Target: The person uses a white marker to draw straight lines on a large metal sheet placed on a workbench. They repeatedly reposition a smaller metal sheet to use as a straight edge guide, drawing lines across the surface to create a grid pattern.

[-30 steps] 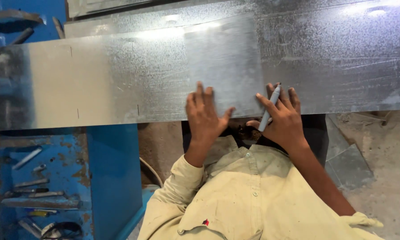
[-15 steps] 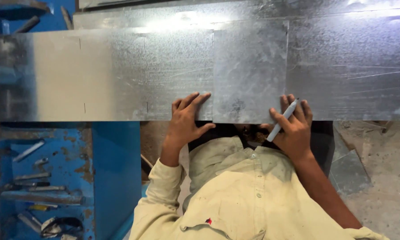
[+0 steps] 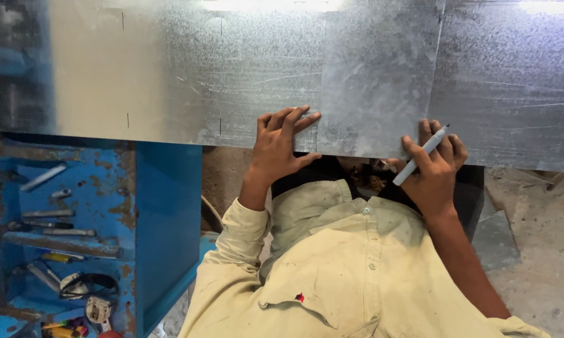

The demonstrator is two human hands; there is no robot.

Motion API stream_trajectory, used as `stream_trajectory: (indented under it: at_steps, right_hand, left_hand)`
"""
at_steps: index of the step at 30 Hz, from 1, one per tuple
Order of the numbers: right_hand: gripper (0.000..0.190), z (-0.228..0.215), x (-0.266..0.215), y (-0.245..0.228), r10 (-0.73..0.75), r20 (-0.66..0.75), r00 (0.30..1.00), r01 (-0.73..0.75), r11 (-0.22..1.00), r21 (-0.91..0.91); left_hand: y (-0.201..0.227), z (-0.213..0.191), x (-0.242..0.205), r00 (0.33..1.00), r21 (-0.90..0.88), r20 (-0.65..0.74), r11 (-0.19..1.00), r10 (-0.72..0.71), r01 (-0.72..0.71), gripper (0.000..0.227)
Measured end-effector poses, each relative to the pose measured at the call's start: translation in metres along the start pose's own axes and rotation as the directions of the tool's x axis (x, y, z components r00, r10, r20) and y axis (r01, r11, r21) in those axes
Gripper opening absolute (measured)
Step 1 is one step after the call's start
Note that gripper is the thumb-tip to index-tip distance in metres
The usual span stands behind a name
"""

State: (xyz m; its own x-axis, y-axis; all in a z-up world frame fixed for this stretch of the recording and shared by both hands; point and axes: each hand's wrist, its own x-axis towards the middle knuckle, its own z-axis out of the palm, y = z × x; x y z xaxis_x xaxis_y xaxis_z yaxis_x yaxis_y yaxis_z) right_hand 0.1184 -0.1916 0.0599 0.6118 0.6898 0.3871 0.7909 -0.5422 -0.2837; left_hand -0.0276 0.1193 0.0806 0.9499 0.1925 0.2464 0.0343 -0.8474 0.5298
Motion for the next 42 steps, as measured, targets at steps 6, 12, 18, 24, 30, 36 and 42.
stream_trajectory:
  at_steps: [6,12,18,24,30,36,42]
  right_hand:
    - [0.043,0.0014,-0.0011,0.0012,0.011,-0.004,1.0,-0.011,1.0,-0.003]
    - [0.043,0.0008,-0.0025,0.0041,0.022,0.022,1.0,-0.022,0.999,0.026]
    - [0.042,0.0008,-0.0072,0.0068,0.058,0.029,0.998,-0.06,0.996,0.065]
    - [0.043,0.0019,-0.0059,0.0042,0.077,0.038,0.996,-0.079,0.994,0.071]
    - [0.044,-0.0012,-0.0043,0.0027,0.077,0.063,0.995,-0.082,0.994,0.075]
    - [0.045,-0.0021,-0.0022,-0.0005,0.086,0.051,0.995,-0.09,0.992,0.084]
    - [0.044,-0.0019,-0.0014,-0.0001,0.079,0.043,0.996,-0.082,0.994,0.067]
  left_hand:
    - [0.0007,0.0016,0.0001,0.999,0.052,-0.012,0.998,0.034,-0.033,0.096]
    - [-0.0028,0.0066,-0.0014,0.999,0.038,-0.03,0.998,0.042,-0.041,0.094]
    - [-0.0016,0.0056,-0.0019,0.998,0.074,0.005,0.995,0.061,-0.062,0.092]
    - [-0.0043,0.0068,-0.0009,0.997,0.005,-0.041,0.998,0.069,-0.069,0.091]
    - [-0.005,0.0063,-0.0006,0.996,-0.005,-0.046,0.997,0.073,-0.074,0.091]
    - [-0.0019,0.0051,0.0,0.997,0.027,-0.047,0.998,0.065,-0.064,0.091]
    - [-0.0037,0.0063,0.0005,0.997,-0.002,-0.043,0.998,0.061,-0.061,0.091]
